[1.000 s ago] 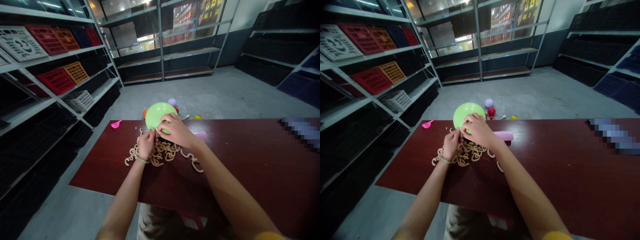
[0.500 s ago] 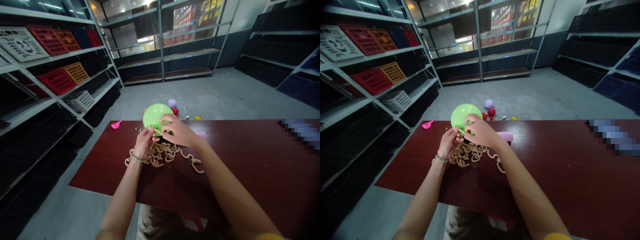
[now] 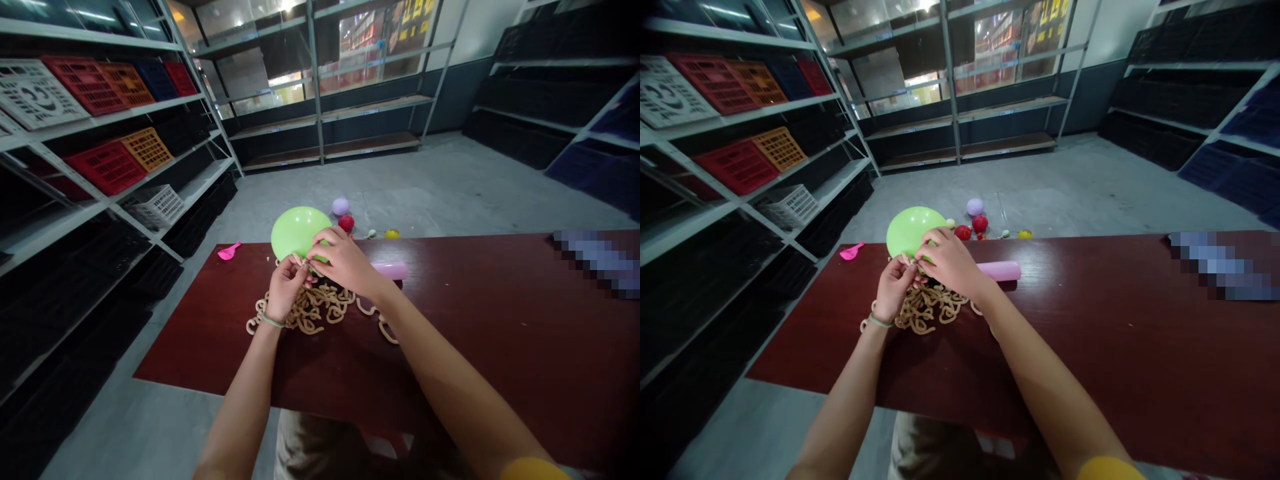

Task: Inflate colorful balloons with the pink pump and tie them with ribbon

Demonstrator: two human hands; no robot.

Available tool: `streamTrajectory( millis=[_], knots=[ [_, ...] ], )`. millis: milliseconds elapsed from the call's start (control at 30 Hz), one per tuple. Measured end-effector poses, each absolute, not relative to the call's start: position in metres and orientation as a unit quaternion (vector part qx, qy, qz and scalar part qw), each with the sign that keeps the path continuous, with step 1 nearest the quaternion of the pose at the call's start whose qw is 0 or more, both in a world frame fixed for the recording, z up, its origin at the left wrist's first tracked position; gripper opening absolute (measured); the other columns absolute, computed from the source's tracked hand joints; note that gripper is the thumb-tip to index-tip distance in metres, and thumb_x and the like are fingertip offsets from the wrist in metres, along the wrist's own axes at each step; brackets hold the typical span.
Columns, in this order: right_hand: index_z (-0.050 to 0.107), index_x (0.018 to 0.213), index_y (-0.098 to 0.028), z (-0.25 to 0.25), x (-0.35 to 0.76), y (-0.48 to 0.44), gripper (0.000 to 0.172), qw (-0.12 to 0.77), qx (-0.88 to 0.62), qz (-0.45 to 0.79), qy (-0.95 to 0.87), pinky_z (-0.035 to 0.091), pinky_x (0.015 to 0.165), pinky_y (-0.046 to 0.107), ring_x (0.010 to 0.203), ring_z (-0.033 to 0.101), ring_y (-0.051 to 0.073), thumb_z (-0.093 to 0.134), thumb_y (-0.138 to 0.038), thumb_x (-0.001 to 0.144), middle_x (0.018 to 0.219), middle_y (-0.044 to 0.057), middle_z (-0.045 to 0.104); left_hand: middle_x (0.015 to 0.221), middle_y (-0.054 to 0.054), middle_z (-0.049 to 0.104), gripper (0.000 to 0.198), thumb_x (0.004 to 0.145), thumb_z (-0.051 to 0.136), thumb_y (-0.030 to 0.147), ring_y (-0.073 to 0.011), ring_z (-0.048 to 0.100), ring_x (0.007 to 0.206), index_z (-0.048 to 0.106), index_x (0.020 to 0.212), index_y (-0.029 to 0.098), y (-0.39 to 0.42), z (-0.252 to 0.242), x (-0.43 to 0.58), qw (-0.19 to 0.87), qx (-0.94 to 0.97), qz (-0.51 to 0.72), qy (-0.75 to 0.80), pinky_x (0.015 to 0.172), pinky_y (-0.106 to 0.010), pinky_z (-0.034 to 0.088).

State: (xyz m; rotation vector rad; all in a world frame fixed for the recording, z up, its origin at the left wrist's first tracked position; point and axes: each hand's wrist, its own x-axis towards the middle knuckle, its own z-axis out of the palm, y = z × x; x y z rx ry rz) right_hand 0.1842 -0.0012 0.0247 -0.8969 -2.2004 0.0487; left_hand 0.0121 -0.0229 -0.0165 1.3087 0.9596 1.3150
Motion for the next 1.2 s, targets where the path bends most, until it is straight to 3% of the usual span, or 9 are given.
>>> streamTrajectory(
  millis=[400,600,767,1200],
  knots=[
    [0.065,0.079,-0.022,0.019,0.166,-0.006,0.005,0.400,-0.347,0.015,-0.848,0.038,0.100,0.041,0.113,0.044,0.023,0.062,-0.020,0.083,0.105,0.006,0.055,0.063,0.005,0.059,0.019,0.083,0.068,0.028,-0.0066,0.055,0.048,0.052,0.082,0.019,-0.024,-0.025,0.013,0.387,0.524,0.643,0.402,0.049,-0.018,0.045],
    [0.069,0.087,-0.025,0.029,0.177,-0.004,0.015,0.408,-0.361,0.084,-0.834,0.036,0.097,0.042,0.108,0.049,0.021,0.058,-0.033,0.092,0.102,0.004,0.060,0.066,0.003,0.062,0.022,0.083,0.069,0.034,-0.0071,0.057,0.049,0.053,0.084,0.019,-0.025,-0.021,0.015,0.397,0.522,0.649,0.387,0.048,-0.018,0.045],
    [0.072,0.096,-0.029,0.032,0.182,-0.006,0.016,0.376,-0.381,0.075,-0.842,0.031,0.096,0.043,0.111,0.046,0.024,0.061,-0.038,0.091,0.108,0.004,0.062,0.066,0.003,0.063,0.019,0.084,0.069,0.032,-0.0073,0.057,0.049,0.055,0.087,0.018,-0.028,-0.020,0.016,0.406,0.543,0.638,0.367,0.047,-0.018,0.046],
    [0.063,0.084,-0.024,0.032,0.180,-0.008,0.010,0.364,-0.387,0.019,-0.847,0.032,0.089,0.039,0.104,0.049,0.023,0.057,-0.029,0.090,0.100,0.003,0.062,0.065,0.003,0.062,0.019,0.086,0.067,0.033,-0.0078,0.056,0.049,0.054,0.085,0.019,-0.027,-0.019,0.016,0.397,0.556,0.636,0.359,0.048,-0.020,0.046]
  ],
)
